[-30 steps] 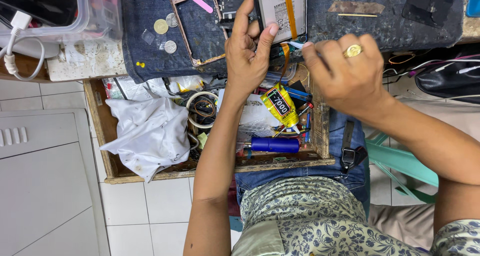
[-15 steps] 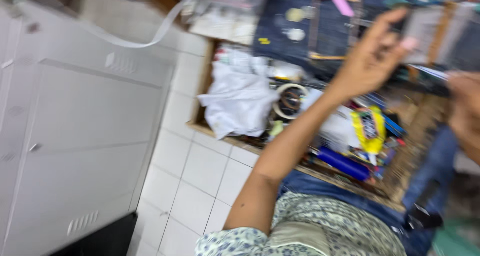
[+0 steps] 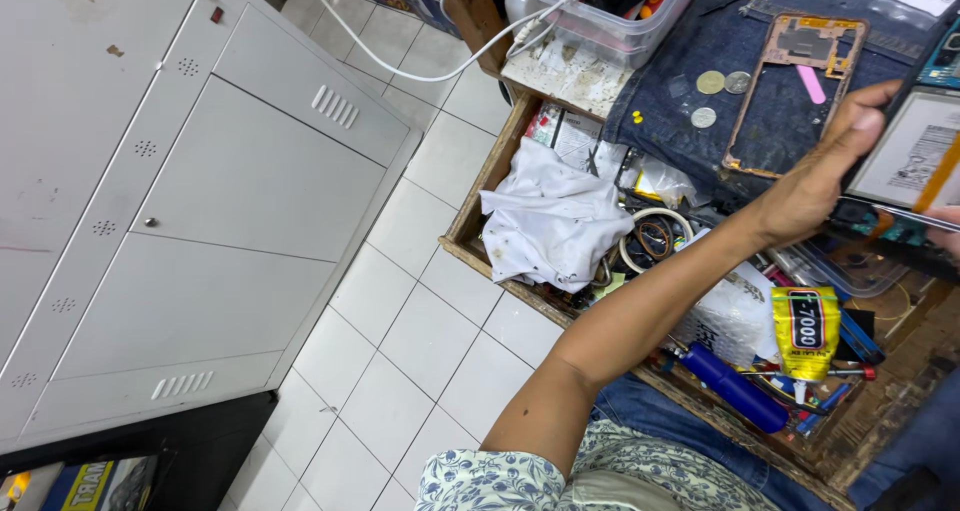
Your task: The person repairs a mobile phone by applying adhesive from a tube to the device frame, cleaning the internal components with a cloth, and reconnecting cables and internal parts using a small tool.
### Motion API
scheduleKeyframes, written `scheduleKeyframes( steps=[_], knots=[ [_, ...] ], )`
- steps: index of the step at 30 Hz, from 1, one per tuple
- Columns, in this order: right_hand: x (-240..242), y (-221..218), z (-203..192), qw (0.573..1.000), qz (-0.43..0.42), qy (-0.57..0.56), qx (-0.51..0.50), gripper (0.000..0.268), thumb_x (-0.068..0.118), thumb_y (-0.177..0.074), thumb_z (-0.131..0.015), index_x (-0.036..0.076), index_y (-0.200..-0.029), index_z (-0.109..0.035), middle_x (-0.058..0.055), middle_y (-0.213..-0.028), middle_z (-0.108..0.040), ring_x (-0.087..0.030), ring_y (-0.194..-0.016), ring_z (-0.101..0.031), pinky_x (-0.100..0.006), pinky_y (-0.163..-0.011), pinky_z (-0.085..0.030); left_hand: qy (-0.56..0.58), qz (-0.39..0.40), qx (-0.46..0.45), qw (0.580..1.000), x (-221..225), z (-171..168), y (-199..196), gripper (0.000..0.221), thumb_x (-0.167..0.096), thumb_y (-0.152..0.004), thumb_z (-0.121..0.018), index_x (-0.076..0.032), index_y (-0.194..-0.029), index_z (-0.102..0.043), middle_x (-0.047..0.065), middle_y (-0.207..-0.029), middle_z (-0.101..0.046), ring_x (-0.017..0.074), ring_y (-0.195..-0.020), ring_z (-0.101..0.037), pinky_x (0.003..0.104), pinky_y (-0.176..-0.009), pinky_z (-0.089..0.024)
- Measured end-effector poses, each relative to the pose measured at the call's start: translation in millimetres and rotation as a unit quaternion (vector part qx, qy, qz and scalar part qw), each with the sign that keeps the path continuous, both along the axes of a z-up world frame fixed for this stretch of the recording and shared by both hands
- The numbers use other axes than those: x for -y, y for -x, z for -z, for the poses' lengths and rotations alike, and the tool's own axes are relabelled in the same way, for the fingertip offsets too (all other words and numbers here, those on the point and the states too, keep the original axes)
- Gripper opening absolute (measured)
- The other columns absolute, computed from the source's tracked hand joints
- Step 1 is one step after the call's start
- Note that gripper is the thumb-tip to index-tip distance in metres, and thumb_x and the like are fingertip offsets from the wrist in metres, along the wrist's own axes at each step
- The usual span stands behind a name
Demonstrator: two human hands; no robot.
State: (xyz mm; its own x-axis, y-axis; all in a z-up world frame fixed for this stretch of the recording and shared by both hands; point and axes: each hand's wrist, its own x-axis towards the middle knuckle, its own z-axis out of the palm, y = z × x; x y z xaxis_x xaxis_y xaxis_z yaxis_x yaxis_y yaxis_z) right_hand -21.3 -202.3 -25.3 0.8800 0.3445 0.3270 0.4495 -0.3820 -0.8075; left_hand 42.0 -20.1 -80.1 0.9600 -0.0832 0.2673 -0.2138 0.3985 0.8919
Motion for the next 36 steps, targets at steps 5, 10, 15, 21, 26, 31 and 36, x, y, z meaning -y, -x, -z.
scheduleKeyframes(
  steps=[5, 10, 15, 21, 26, 31, 36],
  knots=[
    [4.2, 3.9, 11.5, 0.995, 0.007, -0.087, -0.050, 0.011, 0.006, -0.122, -0.044, -0.002, -0.121, -0.052, -0.016, -0.119, -0.064, -0.020, -0.113, -0.065, -0.035, -0.106, -0.053, 0.046, 0.021, -0.007, 0.999, 6.6, -5.6, 4.4, 0.064, -0.055, -0.118, -0.031, 0.000, -0.152, -0.029, 0.014, -0.144, -0.040, 0.0201, -0.139, -0.039, 0.038, -0.125, -0.032],
    [-11.8, 28.2, -31.0, 0.987, 0.011, -0.159, 0.014, 0.009, -0.010, -0.111, -0.054, -0.003, -0.115, -0.052, -0.018, -0.118, -0.066, -0.025, -0.110, -0.070, -0.036, -0.099, -0.060, 0.153, 0.111, -0.016, 0.982, 1.4, -36.6, 17.1, 0.064, -0.056, -0.112, -0.030, -0.010, -0.155, -0.022, 0.022, -0.146, -0.045, 0.0333, -0.126, -0.059, 0.048, -0.112, -0.047],
    [-8.4, 25.1, -49.6, 0.986, -0.007, -0.163, 0.044, 0.016, -0.016, -0.108, -0.062, -0.001, -0.107, -0.056, -0.022, -0.111, -0.073, -0.026, -0.106, -0.075, -0.036, -0.089, -0.063, 0.229, 0.220, -0.003, 0.948, -13.7, -58.3, 33.2, 0.063, -0.061, -0.119, -0.033, -0.008, -0.154, -0.033, 0.035, -0.129, -0.062, 0.0418, -0.108, -0.071, 0.053, -0.093, -0.061],
    [-1.2, 7.8, -72.5, 0.947, -0.077, -0.307, -0.057, 0.019, -0.008, -0.106, -0.066, 0.002, -0.111, -0.052, -0.025, -0.110, -0.070, -0.027, -0.107, -0.073, -0.040, -0.093, -0.065, 0.166, 0.258, 0.011, 0.952, -33.7, -92.4, 38.7, 0.072, -0.044, -0.103, -0.068, -0.018, -0.156, -0.027, 0.026, -0.145, -0.054, 0.0380, -0.136, -0.056, 0.052, -0.118, -0.047],
    [7.2, -4.5, -62.1, 0.938, -0.081, -0.321, -0.099, 0.022, -0.003, -0.106, -0.069, 0.004, -0.110, -0.049, -0.025, -0.107, -0.071, -0.025, -0.097, -0.075, -0.037, -0.086, -0.064, 0.170, 0.251, -0.002, 0.953, -32.6, -87.4, 38.4, 0.085, -0.032, -0.097, -0.080, -0.022, -0.158, -0.022, 0.023, -0.147, -0.053, 0.0370, -0.141, -0.053, 0.053, -0.122, -0.042],
    [3.8, -7.6, -56.7, 0.941, -0.091, -0.319, -0.065, 0.023, -0.002, -0.107, -0.070, 0.004, -0.110, -0.048, -0.024, -0.104, -0.071, -0.026, -0.098, -0.075, -0.038, -0.087, -0.064, 0.165, 0.233, 0.005, 0.958, -31.6, -84.0, 38.7, 0.081, -0.031, -0.097, -0.081, -0.016, -0.155, -0.027, 0.023, -0.146, -0.055, 0.0378, -0.141, -0.054, 0.052, -0.123, -0.043],
    [-1.1, -5.3, -57.8, 0.936, -0.093, -0.333, -0.061, 0.023, -0.001, -0.107, -0.071, 0.004, -0.110, -0.049, -0.022, -0.108, -0.071, -0.024, -0.104, -0.075, -0.036, -0.090, -0.064, 0.161, 0.229, 0.001, 0.960, -32.3, -86.7, 38.1, 0.083, -0.032, -0.096, -0.081, -0.014, -0.156, -0.027, 0.025, -0.147, -0.053, 0.0383, -0.141, -0.054, 0.053, -0.122, -0.044]
  ],
)
